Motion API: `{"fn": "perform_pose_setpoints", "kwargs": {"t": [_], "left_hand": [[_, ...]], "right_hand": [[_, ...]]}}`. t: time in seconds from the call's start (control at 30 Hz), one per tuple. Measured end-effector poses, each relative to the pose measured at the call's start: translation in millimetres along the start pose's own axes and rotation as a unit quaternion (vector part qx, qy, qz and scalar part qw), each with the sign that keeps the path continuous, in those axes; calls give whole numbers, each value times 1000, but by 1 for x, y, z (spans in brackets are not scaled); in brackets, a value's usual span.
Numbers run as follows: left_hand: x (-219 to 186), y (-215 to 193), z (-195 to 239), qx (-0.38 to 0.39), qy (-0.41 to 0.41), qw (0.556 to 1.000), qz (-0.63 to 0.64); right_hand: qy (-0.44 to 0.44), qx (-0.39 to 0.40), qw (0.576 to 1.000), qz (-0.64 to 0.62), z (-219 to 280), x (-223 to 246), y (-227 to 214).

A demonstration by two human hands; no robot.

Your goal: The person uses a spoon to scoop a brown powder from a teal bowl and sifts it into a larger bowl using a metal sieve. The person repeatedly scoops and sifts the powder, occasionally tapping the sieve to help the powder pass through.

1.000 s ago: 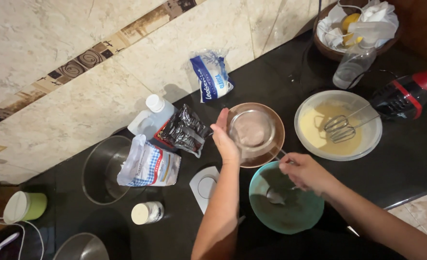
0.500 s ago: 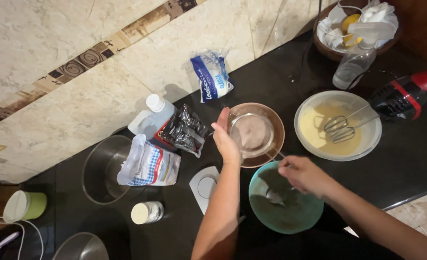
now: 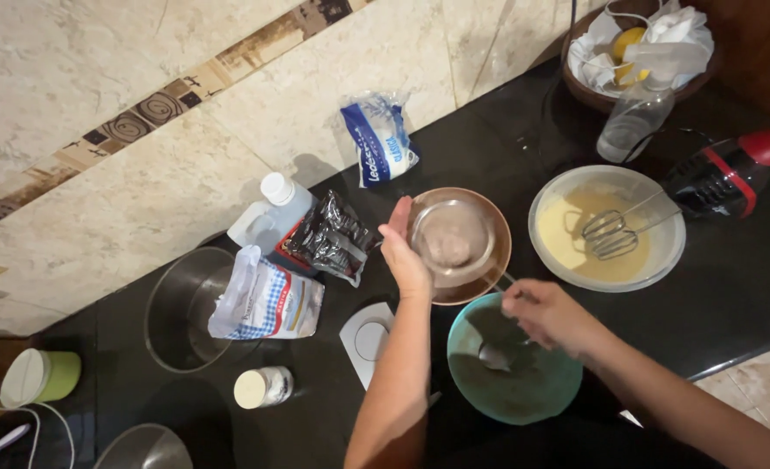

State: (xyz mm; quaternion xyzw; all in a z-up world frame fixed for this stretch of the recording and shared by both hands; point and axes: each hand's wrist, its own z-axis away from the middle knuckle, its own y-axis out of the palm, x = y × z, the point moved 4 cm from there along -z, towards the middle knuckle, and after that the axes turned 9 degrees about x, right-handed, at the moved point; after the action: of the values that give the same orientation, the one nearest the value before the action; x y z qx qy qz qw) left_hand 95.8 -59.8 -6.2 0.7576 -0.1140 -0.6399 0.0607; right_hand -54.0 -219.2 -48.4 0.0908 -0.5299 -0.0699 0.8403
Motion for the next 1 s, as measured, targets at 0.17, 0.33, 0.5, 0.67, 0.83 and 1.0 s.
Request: {"fn": "perform_pose_setpoints", "kwargs": {"t": [0.17, 0.33, 0.5, 0.67, 0.83, 1.0], "left_hand": [[-2, 2, -1, -1, -1, 1000, -4], [15, -3, -3, -11, 5, 1000, 5], [6, -5, 3, -19, -3, 1000, 16], [1, -3, 3, -19, -1, 1000, 24], [-4, -2, 4, -15, -4, 1000, 17], [-2, -3, 3, -13, -2, 1000, 5]], "right_hand": [[-5, 19, 1000, 8, 0, -2, 2], [4, 7, 1000, 10, 3, -5, 4], [-1, -5, 1000, -1, 3, -5, 3], [-19, -25, 999, 5, 8, 8, 5], [-1, -22, 1000, -16, 4, -2, -2], [11, -18, 1000, 9, 8, 4, 2]]}}
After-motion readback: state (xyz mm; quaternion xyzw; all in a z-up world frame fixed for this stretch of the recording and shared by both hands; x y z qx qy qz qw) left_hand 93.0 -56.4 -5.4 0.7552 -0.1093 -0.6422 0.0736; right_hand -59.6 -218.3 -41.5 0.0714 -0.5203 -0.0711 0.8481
